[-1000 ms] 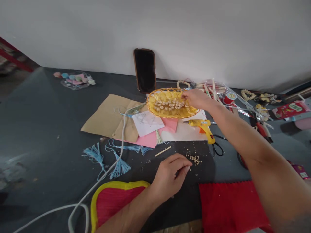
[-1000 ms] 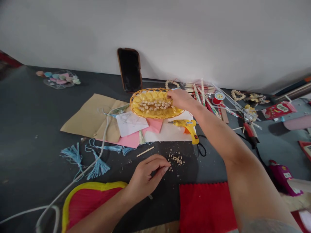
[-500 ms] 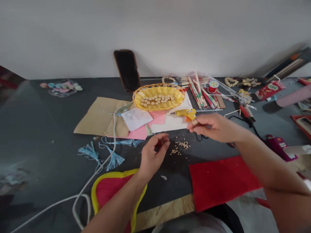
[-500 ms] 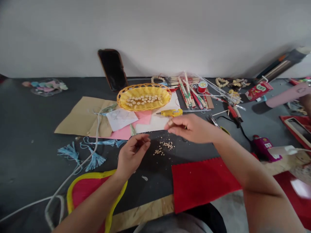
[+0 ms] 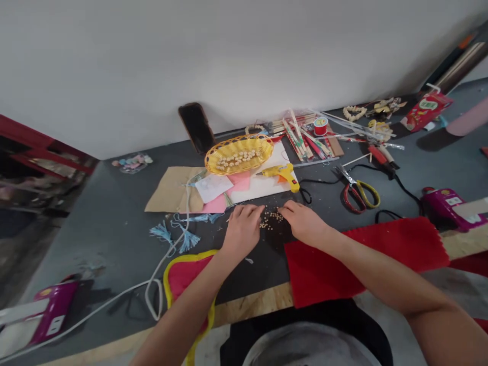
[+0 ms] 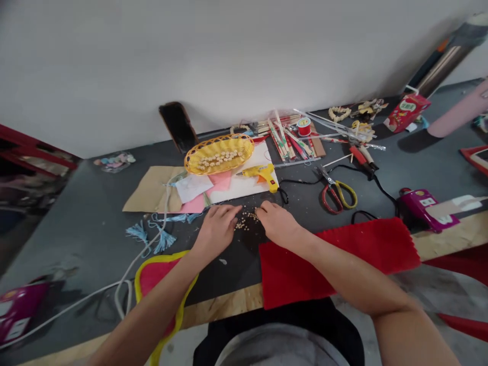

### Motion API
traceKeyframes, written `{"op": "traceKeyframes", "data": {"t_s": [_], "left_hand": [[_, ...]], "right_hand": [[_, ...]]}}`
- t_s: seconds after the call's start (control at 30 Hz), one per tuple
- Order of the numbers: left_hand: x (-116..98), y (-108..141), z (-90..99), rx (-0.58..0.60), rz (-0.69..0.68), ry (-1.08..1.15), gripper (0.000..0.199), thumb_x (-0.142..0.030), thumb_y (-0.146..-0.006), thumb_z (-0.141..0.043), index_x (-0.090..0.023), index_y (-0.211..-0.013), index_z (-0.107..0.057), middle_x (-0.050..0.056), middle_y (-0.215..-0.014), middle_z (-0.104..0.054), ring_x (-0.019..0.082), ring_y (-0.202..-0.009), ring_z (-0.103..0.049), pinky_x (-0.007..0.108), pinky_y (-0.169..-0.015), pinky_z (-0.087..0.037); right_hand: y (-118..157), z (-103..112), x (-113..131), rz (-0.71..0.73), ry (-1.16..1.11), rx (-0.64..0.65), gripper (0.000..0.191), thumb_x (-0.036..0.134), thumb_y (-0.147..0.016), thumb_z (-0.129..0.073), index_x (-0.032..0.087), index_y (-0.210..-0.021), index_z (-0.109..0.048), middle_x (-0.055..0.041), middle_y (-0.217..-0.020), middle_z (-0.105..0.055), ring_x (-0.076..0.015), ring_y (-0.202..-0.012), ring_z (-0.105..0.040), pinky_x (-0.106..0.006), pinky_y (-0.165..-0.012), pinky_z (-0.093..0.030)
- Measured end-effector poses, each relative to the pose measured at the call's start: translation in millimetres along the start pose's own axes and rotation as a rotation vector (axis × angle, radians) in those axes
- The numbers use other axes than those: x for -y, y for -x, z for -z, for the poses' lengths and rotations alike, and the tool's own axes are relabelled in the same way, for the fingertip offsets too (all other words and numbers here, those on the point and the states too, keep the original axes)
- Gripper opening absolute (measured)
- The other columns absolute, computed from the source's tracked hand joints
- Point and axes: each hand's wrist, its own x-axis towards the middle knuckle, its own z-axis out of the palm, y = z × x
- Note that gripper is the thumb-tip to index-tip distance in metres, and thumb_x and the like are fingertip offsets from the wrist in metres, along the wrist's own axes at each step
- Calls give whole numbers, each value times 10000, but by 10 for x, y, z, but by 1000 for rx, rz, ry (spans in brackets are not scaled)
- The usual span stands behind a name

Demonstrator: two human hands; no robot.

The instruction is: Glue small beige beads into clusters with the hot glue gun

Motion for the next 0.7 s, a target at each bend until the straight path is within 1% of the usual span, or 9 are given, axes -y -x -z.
{"op": "traceKeyframes", "data": {"t_s": [0.1,0.17,0.3,0.37,0.43,0.5,0.57,0.63,0.7], "left_hand": [[-57,-14,12,97,-40,10,359,-52,-862,-441,-147,-1150,-632,118,-1069,-649,261,-999,-570,431,-896,-483],[-75,-13,34,112,-66,53,342,-50,-862,-445,-154,-1134,-625,107,-1065,-641,243,-1007,-581,410,-918,-482],[-67,51,96,111,-45,20,278,-140,-886,-500,-162,-1147,-591,101,-1046,-633,248,-1016,-593,414,-926,-490],[-54,112,114,156,-25,-19,284,-178,-874,-539,-167,-1155,-584,102,-1041,-627,259,-1003,-603,431,-911,-500],[-46,171,111,184,10,-15,308,-161,-859,-549,-173,-1165,-576,101,-1058,-617,255,-998,-613,414,-884,-516],[-50,203,88,176,29,16,326,-107,-852,-517,-174,-1166,-571,99,-1077,-611,234,-985,-622,383,-871,-523],[-70,195,54,162,27,32,305,-88,-863,-482,-173,-1138,-581,93,-1045,-620,224,-968,-627,370,-862,-525],[-107,149,22,148,21,40,260,-97,-882,-457,-164,-1089,-598,95,-1000,-629,225,-944,-631,371,-847,-527],[-154,87,2,132,19,46,241,-105,-888,-448,-163,-1065,-602,99,-984,-638,229,-931,-633,376,-838,-529]], "right_hand": [[22,-27,-21,81,-28,-4,297,28,-857,-460,119,-1069,-647,-126,-1033,-607,-227,-965,-599,-341,-903,-481],[20,-50,-54,104,-93,-27,333,13,-852,-452,121,-1111,-631,-119,-1037,-608,-216,-983,-595,-335,-929,-472],[-27,-66,-73,23,-163,-73,410,15,-852,-437,108,-1228,-569,-137,-1157,-578,-211,-1040,-595,-313,-919,-485],[-58,-49,-45,-3,-116,-62,402,30,-854,-436,106,-1226,-569,-146,-1182,-570,-220,-1033,-606,-318,-899,-496],[-83,-27,-8,-25,-54,-47,392,46,-853,-439,121,-1213,-576,-144,-1182,-572,-229,-1001,-623,-326,-860,-511],[-95,-12,21,-30,-18,-40,386,59,-853,-443,146,-1203,-581,-135,-1181,-574,-232,-973,-635,-327,-815,-522],[-94,-10,29,-17,2,-35,372,70,-854,-448,166,-1184,-591,-124,-1170,-580,-232,-959,-640,-324,-785,-528],[-86,-23,17,10,13,-30,349,84,-857,-456,179,-1158,-605,-115,-1153,-589,-235,-975,-635,-318,-782,-530],[-80,-45,-10,24,-11,-44,366,88,-864,-450,181,-1189,-592,-113,-1177,-587,-230,-1010,-628,-309,-809,-529]]}}
